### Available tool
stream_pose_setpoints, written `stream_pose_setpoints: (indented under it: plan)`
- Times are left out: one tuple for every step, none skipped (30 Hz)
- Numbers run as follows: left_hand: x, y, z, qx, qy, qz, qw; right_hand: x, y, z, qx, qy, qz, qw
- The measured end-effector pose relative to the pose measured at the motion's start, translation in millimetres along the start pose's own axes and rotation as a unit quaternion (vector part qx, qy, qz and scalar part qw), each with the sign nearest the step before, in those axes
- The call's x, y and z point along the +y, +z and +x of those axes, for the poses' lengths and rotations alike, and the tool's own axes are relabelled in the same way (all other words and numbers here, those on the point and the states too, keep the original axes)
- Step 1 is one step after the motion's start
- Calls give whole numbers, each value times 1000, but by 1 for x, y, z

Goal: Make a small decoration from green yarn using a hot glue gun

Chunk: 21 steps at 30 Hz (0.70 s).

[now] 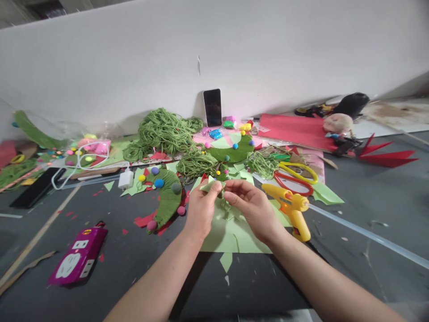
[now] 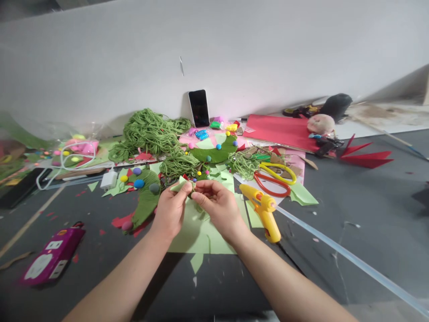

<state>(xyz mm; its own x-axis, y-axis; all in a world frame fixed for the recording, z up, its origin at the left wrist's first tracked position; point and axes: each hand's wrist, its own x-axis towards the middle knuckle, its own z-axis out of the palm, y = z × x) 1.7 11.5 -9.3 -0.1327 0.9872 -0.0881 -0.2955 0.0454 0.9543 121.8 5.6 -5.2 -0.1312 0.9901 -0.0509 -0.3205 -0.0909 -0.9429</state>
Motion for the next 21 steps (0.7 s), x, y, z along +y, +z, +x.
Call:
stream_pose_setpoints:
  plan:
    - [0,1,-1,-2,-3,-3,1000,0,-1,0,0,-5,-6,1000]
    - [0,1,-2,-2,-5,-7,1000,0,-1,0,0,-8,-15,1000]
    - [0,2,-2,0,-8,-12,1000,0,-2,0,1,-10,-24,1000]
    - [0,2,-3,1,-12,-18,1000,0,-2,0,4,-11,-33,999]
    - [0,2,-3,0,-22,-26,999,-1,-2,0,8,-12,-42,999]
    - [0,3,-4,-3,-36,-37,999,-2,-2,0,11,-12,-49,999]
    - [0,3,-4,-7,-51,-48,998,-2,-3,1,14,-13,-56,998]
    - [1,4,-4,-11,-62,-60,996,-3,-3,1,17,-15,-61,998]
    - [2,4,-5,-14,-69,-70,995,-4,-3,1,17,-18,-64,998]
    - [2,5,-5,-17,-70,-79,994,-5,-3,1,16,-22,-66,997]
    - [3,6,-5,-18,-67,-85,994,-5,-3,2,13,-26,-66,997]
    - [3,6,-5,-19,-64,-89,994,-6,-3,2,9,-27,-65,997]
    - [4,7,-5,-19,-63,-91,994,-6,-3,2,5,-27,-65,998]
    - [5,7,-6,-20,-64,-92,993,-6,-3,1,2,-26,-66,997]
    - [5,8,-6,-20,-65,-94,993,-6,-3,1,1,-25,-69,997]
    - [5,8,-6,-20,-65,-95,993,-6,-3,1,1,-23,-72,997]
    - [5,8,-7,-18,-66,-95,993,-6,-3,0,1,-21,-75,997]
    - [5,8,-7,-16,-66,-95,993,-6,-3,0,2,-20,-79,997]
    - [5,8,-8,-14,-65,-93,993,-6,-3,0,3,-19,-84,996]
    - [5,8,-8,-9,-63,-88,994,-6,-2,0,7,-19,-91,996]
    - [5,8,-8,-3,-57,-79,995,-6,-2,-1,12,-21,-99,995]
